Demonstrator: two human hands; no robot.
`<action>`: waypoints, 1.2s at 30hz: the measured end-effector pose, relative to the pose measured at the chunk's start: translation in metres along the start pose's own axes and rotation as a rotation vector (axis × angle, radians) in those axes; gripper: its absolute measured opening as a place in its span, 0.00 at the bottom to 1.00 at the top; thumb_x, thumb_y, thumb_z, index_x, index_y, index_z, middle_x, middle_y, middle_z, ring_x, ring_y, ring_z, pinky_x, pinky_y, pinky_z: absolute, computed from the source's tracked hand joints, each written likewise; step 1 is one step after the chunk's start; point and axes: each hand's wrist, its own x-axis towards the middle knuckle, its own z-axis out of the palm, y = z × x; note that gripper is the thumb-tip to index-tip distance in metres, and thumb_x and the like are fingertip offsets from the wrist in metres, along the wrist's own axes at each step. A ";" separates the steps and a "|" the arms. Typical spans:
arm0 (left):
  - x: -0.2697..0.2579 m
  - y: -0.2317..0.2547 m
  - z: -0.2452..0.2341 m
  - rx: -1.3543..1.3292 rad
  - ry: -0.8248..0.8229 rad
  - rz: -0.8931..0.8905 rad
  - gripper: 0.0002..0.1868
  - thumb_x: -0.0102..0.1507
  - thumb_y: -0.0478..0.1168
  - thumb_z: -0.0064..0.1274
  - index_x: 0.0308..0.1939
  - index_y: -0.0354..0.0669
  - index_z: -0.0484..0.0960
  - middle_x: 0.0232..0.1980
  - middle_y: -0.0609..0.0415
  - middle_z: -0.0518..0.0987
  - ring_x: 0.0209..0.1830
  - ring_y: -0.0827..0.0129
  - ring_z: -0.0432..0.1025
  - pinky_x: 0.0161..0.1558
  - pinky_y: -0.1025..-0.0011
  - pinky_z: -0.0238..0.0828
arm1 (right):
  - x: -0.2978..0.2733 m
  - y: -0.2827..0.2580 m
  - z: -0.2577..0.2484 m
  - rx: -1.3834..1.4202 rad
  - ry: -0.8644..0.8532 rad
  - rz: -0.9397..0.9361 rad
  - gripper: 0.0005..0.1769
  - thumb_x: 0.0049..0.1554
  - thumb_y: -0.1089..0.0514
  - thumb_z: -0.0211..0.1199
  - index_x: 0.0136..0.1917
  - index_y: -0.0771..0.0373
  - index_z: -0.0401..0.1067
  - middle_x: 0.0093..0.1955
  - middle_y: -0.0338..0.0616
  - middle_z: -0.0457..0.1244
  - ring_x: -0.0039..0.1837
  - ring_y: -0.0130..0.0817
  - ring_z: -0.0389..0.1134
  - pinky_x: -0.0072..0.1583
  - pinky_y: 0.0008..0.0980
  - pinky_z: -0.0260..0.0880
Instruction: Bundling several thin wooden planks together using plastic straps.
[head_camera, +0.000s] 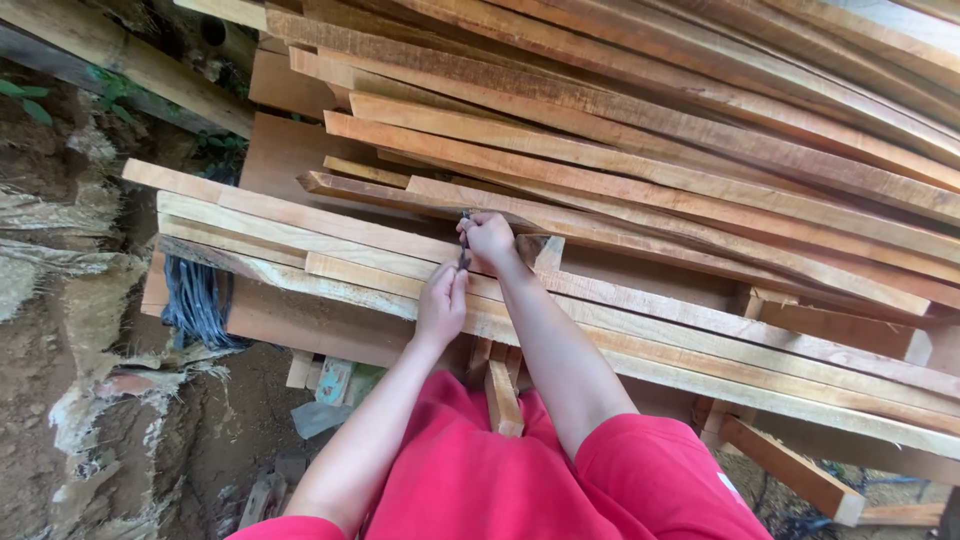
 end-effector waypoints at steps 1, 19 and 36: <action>0.003 -0.002 -0.002 0.004 0.001 0.007 0.18 0.73 0.38 0.41 0.27 0.41 0.69 0.31 0.43 0.75 0.41 0.42 0.75 0.43 0.59 0.72 | -0.001 -0.005 -0.001 0.004 0.003 -0.007 0.16 0.58 0.45 0.57 0.34 0.43 0.81 0.37 0.36 0.72 0.53 0.42 0.74 0.58 0.39 0.72; -0.012 -0.052 0.028 0.539 0.040 0.411 0.12 0.67 0.41 0.48 0.28 0.46 0.71 0.35 0.54 0.72 0.51 0.58 0.73 0.44 0.65 0.64 | -0.053 -0.024 -0.024 -0.189 0.050 -0.098 0.16 0.59 0.36 0.57 0.43 0.41 0.81 0.43 0.27 0.73 0.57 0.37 0.73 0.59 0.41 0.74; -0.013 -0.058 0.030 0.598 0.059 0.431 0.07 0.64 0.40 0.49 0.31 0.46 0.75 0.37 0.54 0.73 0.52 0.59 0.74 0.46 0.64 0.65 | -0.086 -0.012 -0.025 0.028 0.161 -0.329 0.08 0.50 0.53 0.73 0.45 0.44 0.84 0.44 0.39 0.74 0.52 0.39 0.75 0.52 0.36 0.76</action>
